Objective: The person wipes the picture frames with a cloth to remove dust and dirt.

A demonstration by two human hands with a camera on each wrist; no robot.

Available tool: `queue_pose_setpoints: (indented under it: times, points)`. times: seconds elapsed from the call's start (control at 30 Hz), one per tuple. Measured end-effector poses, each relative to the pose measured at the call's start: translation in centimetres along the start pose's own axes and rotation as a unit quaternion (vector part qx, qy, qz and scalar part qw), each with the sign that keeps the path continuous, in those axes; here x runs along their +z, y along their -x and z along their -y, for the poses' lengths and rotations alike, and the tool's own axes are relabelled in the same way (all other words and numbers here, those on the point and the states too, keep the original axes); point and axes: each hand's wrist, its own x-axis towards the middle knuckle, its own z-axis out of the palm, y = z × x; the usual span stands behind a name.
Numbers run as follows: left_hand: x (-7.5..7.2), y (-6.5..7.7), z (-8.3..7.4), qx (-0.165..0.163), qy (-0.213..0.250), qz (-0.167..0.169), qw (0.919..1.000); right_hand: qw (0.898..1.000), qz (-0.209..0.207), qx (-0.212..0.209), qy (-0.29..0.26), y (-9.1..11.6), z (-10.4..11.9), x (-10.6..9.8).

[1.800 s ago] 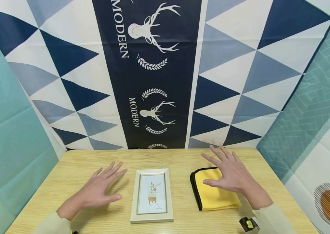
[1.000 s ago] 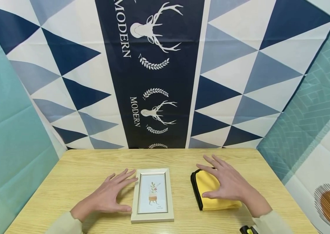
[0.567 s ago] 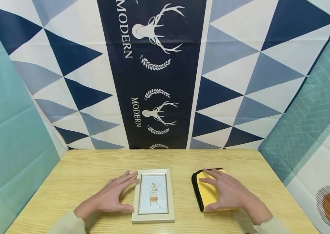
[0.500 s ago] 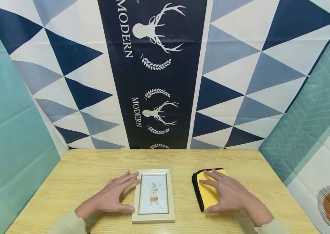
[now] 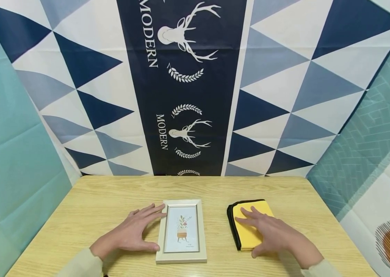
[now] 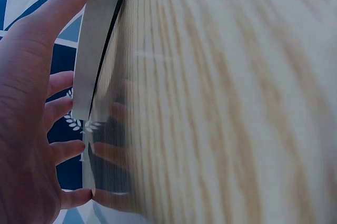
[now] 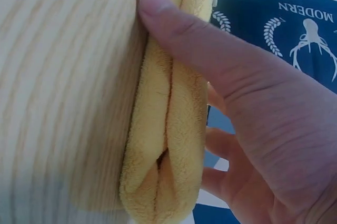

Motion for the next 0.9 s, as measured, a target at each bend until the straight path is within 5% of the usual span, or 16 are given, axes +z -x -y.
queue_pose_setpoints:
  times: [0.27, 0.53, 0.9]
  points:
    - [-0.1, 0.1, 0.0, -0.004, 0.007, 0.003, 1.0, 1.0, -0.011, -0.005, 0.028, -0.5, 0.7, 0.1]
    - [0.1, -0.1, -0.2, -0.007, 0.009, 0.0, 0.9999, 0.992, -0.078, -0.023, 0.101, -1.0, 0.6, 0.6]
    - [0.1, 0.0, 0.0, -0.002, 0.006, 0.001, 1.0, 0.986, -0.123, -0.03, 0.111, -1.0, 0.5, 1.0]
